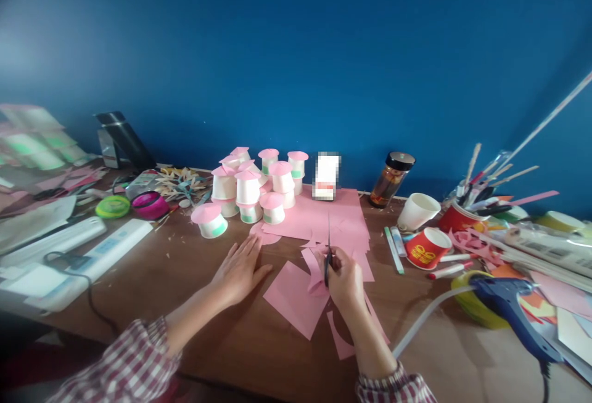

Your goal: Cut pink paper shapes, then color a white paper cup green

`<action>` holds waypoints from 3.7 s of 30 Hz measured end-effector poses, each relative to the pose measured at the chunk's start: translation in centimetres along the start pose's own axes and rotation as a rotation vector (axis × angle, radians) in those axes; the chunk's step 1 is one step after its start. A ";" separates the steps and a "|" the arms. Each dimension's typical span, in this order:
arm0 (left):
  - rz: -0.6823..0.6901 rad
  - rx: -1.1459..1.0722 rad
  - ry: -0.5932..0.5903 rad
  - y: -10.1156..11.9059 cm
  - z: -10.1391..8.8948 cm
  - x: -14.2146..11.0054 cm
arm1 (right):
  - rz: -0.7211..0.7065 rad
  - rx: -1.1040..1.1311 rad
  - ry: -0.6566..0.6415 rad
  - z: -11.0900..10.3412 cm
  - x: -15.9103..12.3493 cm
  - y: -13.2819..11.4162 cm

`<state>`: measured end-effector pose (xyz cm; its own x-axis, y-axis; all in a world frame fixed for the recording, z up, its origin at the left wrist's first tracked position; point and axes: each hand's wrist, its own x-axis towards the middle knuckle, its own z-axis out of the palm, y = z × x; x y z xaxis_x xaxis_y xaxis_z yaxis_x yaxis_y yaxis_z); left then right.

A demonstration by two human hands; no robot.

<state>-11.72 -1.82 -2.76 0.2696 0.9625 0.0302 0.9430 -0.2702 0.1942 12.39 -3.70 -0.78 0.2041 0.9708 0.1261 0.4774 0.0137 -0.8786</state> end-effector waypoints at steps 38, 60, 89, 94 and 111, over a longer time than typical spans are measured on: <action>-0.020 -1.063 0.118 4.3 -4.7 3.1 | 0.108 0.564 0.314 -0.6 0.5 -0.7; -0.111 -1.739 -0.086 8.3 -2.0 5.8 | 0.070 0.527 0.332 -0.3 1.0 0.2; -0.436 -1.753 0.200 8.0 1.3 6.3 | -0.255 0.201 -0.027 -1.7 -0.2 -0.8; -0.448 -1.753 0.347 8.0 1.1 6.6 | -0.125 0.295 -0.012 -1.8 0.2 -0.8; -0.249 -2.372 0.335 7.4 -4.0 5.9 | -0.066 0.014 -0.070 0.9 -0.7 -0.7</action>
<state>-3.97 1.92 2.79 -0.0181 0.9933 -0.1141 -0.8482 0.0451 0.5277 11.16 -4.14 -0.68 0.1121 0.9821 0.1514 0.4755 0.0808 -0.8760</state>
